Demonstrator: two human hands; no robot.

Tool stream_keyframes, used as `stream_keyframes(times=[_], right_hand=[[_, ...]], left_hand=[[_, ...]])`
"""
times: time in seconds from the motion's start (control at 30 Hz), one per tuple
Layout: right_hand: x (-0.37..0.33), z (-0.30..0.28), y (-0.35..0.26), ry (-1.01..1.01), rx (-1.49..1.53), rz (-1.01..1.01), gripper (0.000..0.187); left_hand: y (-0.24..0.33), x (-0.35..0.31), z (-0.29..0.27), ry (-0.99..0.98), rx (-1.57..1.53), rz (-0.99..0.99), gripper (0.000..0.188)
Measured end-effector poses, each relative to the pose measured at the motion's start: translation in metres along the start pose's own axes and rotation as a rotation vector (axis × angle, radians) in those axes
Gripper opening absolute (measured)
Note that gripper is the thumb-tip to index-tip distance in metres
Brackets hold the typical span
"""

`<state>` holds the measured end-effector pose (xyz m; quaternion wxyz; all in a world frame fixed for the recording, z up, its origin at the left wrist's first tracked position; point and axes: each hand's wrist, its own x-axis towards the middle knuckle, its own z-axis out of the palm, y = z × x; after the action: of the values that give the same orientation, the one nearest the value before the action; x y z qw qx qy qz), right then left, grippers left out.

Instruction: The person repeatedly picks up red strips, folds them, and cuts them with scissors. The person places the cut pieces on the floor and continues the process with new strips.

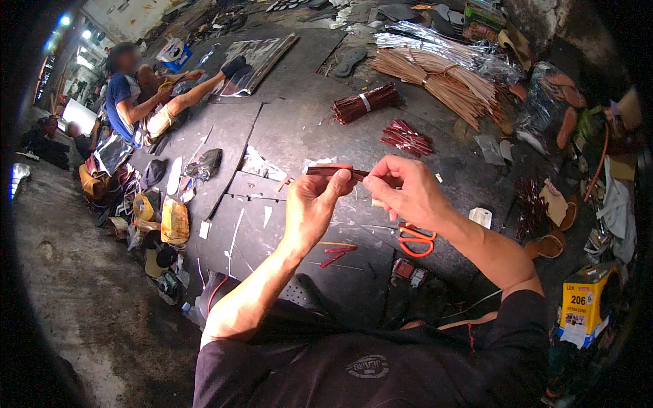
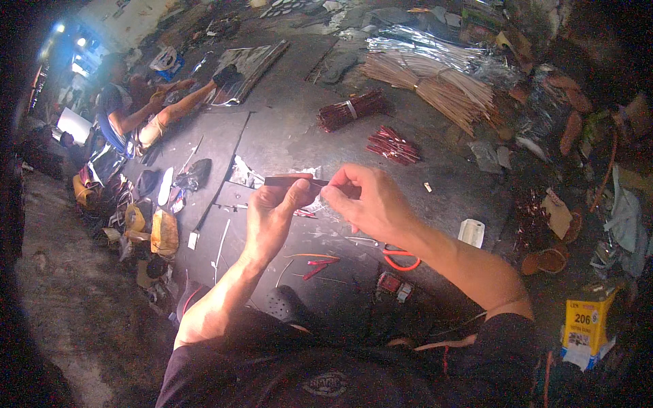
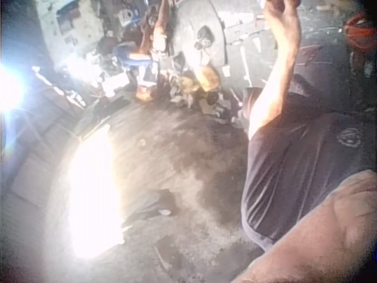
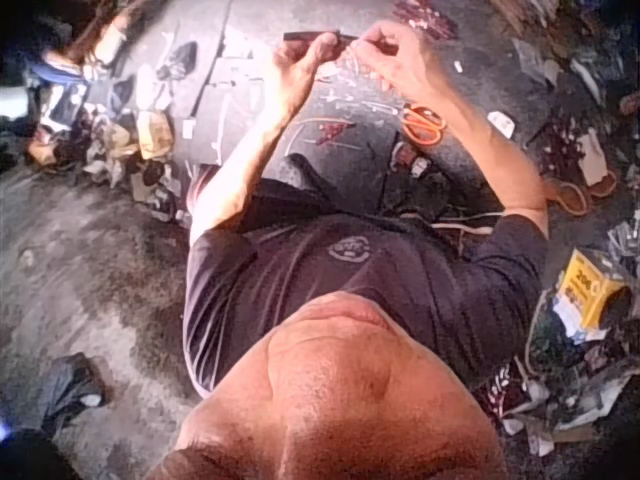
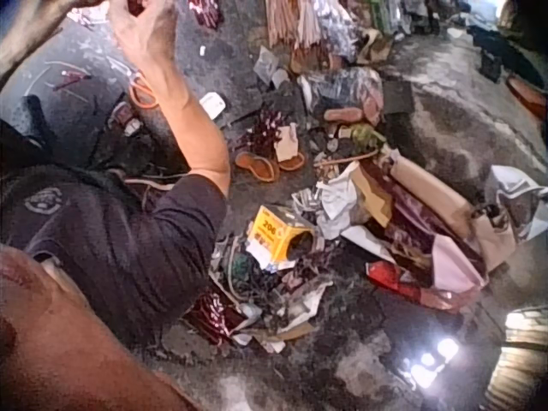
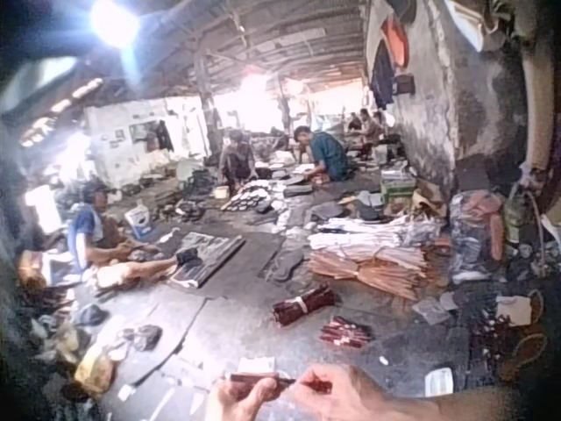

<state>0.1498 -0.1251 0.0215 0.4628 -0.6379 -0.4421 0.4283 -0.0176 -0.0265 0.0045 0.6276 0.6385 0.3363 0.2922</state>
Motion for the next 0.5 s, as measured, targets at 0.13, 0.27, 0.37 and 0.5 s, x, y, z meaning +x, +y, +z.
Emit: stream_keyframes(times=[0.13, 0.27, 0.37, 0.5], right_hand=[[-0.002, -0.006, 0.001, -0.008, -0.029, -0.035, 0.025], [0.003, -0.008, 0.006, -0.025, -0.012, -0.029, 0.025], [0.006, -0.005, 0.012, -0.032, 0.001, -0.051, 0.024], [0.010, -0.004, 0.017, -0.052, 0.034, -0.038, 0.024]], left_hand=[[0.004, 0.000, -0.002, -0.002, -0.020, 0.001, 0.032], [0.007, -0.002, -0.002, 0.013, 0.040, -0.017, 0.031], [0.007, -0.003, -0.002, 0.025, 0.081, 0.003, 0.029], [0.001, -0.003, 0.000, 0.052, 0.074, 0.023, 0.022]])
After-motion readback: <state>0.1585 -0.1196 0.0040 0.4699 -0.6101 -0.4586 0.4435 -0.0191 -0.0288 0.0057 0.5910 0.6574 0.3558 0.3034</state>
